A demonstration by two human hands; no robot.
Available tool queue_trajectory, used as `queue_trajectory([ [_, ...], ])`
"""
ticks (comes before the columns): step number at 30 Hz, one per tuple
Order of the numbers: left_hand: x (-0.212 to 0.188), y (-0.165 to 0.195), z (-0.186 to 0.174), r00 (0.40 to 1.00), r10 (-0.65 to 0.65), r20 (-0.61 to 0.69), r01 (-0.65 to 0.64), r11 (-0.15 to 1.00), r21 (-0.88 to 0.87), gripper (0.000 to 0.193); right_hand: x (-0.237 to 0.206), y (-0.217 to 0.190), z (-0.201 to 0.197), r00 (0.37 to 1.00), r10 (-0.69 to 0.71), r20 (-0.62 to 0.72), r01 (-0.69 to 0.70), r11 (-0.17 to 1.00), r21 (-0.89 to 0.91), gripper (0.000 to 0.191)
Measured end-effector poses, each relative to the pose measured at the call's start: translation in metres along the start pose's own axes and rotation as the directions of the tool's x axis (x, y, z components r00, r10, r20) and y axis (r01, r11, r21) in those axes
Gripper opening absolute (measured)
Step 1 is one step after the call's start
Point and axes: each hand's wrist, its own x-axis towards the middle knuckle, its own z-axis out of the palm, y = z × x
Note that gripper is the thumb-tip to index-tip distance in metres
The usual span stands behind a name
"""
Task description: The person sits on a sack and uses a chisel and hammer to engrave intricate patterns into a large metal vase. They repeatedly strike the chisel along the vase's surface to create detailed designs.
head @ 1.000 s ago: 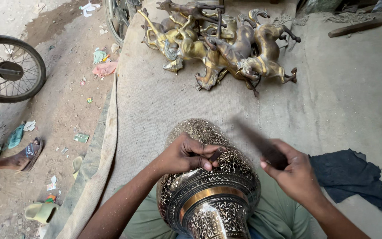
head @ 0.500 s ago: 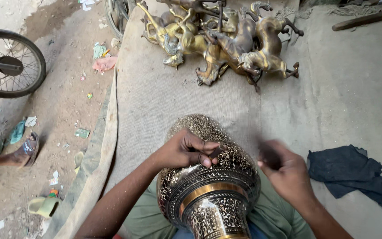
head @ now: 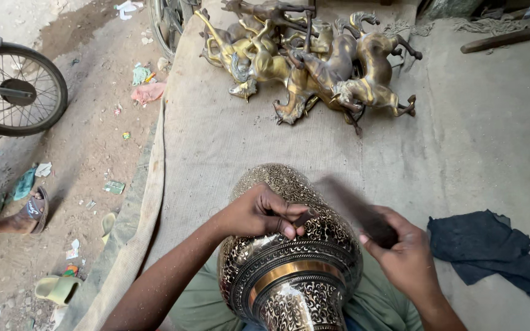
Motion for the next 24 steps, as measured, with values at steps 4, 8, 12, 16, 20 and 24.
queue_trajectory([
  [4, 0.002, -0.002, -0.001, 0.999, -0.014, 0.051, 0.024, 0.983, -0.184, 0.023, -0.001, -0.005, -0.001, 0.996, -0.078, -0.036, 0.077, 0.997, -0.02, 0.041],
  [8, 0.001, -0.005, -0.003, 0.998, 0.022, 0.057, -0.012, 0.986, -0.167, 0.023, -0.001, -0.012, -0.001, 1.0, -0.005, 0.01, 0.001, 0.913, 0.409, 0.036],
  [12, 0.003, -0.007, -0.004, 0.996, 0.065, 0.055, -0.06, 0.994, -0.087, 0.02, 0.0, -0.017, -0.002, 0.999, 0.042, -0.004, -0.042, 0.995, -0.095, 0.036],
  [16, 0.004, -0.008, -0.003, 0.998, -0.021, 0.061, 0.031, 0.984, -0.173, 0.026, 0.003, -0.018, -0.004, 0.991, 0.133, 0.023, -0.13, 0.987, -0.098, 0.032],
  [20, 0.004, -0.008, -0.003, 0.998, -0.011, 0.063, 0.022, 0.984, -0.176, 0.022, 0.003, -0.015, -0.004, 1.0, 0.001, 0.015, -0.006, 0.942, 0.336, 0.032],
  [24, 0.005, -0.007, -0.004, 0.993, 0.095, 0.069, -0.085, 0.988, -0.129, 0.017, 0.004, -0.014, -0.004, 0.997, 0.079, 0.025, -0.077, 0.995, -0.069, 0.033],
])
